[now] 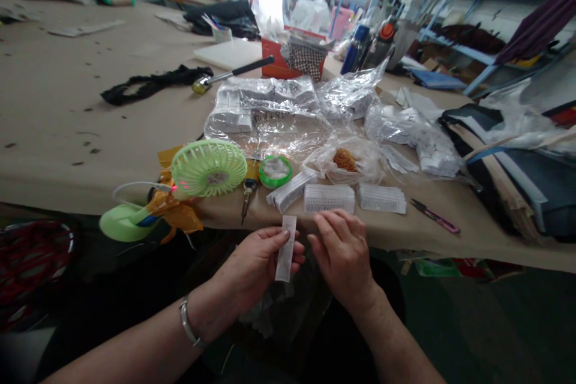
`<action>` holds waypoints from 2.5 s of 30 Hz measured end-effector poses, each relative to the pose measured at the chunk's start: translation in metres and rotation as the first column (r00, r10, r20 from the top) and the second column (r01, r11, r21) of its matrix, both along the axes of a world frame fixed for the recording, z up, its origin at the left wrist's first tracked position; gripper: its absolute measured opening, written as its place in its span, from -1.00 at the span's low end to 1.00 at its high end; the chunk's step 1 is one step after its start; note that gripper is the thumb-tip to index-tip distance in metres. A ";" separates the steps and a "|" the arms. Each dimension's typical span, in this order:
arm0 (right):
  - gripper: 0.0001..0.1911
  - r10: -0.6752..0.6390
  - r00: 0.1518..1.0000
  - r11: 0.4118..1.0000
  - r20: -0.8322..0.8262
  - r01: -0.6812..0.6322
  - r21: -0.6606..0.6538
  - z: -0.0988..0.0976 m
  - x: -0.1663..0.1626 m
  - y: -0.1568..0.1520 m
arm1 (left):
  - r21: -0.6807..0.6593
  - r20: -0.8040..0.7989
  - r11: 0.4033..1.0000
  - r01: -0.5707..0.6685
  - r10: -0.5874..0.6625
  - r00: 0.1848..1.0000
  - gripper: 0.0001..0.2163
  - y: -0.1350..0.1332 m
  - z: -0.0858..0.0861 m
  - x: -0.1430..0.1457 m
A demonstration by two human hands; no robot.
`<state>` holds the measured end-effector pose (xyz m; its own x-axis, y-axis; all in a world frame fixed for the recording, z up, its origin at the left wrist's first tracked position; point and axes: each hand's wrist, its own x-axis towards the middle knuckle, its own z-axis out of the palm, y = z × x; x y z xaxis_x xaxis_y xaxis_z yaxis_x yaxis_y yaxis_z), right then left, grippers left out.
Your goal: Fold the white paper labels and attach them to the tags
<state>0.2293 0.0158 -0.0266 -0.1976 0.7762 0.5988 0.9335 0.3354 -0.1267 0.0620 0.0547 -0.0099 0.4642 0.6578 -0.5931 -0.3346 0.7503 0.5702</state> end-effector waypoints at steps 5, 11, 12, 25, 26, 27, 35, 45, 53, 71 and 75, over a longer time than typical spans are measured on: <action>-0.73 -0.152 0.974 0.988 0.167 0.156 -0.014 -0.005 0.011 0.011 | 0.021 -0.087 1.000 0.012 -0.010 0.996 -0.92 -0.003 -0.002 0.000; -0.89 -0.096 0.993 0.994 0.068 0.092 0.049 -0.008 0.018 0.010 | 0.023 -0.111 0.998 0.055 -0.052 0.992 -0.90 -0.001 -0.003 0.003; -0.89 -0.079 0.996 0.996 0.037 0.077 0.052 -0.007 0.020 0.011 | 0.021 -0.107 0.997 0.072 -0.070 0.992 -0.89 0.000 -0.003 0.003; -0.83 0.371 0.898 0.926 -0.235 -0.375 0.029 -0.009 -0.009 -0.010 | 0.056 0.162 0.988 0.142 -0.150 0.975 -0.87 -0.003 -0.001 0.003; -0.83 0.377 0.897 0.924 -0.230 -0.382 0.022 -0.010 -0.009 -0.011 | 0.049 0.167 0.989 0.137 -0.143 0.976 -0.85 -0.003 -0.001 0.002; -0.84 0.382 0.896 0.921 -0.228 -0.388 0.017 -0.011 -0.008 -0.011 | 0.048 0.170 0.990 0.135 -0.142 0.975 -0.84 -0.004 -0.001 0.002; -0.84 0.422 0.871 0.902 -0.251 -0.432 0.014 -0.010 -0.006 -0.012 | 0.065 0.170 0.991 0.119 -0.128 0.977 -0.88 -0.007 -0.006 0.004; -0.71 0.404 0.871 0.901 -0.280 -0.432 -0.047 -0.009 -0.003 -0.022 | 0.001 0.123 0.995 0.097 -0.097 0.988 -0.91 -0.010 -0.005 0.009; -0.45 -0.297 0.955 0.955 0.008 0.297 -0.004 -0.011 0.066 -0.013 | -0.032 -0.085 0.988 0.150 -0.152 0.985 -0.92 -0.010 -0.002 0.006; -0.80 0.084 0.893 0.995 -0.442 -0.056 0.077 0.003 0.034 -0.029 | -0.032 -0.053 0.979 0.199 -0.200 0.978 -0.86 -0.015 0.000 0.004; -0.81 0.371 0.886 0.923 -0.278 -0.384 0.006 0.002 -0.011 -0.028 | 0.065 0.073 0.987 0.148 -0.153 0.986 -0.89 -0.015 0.000 0.000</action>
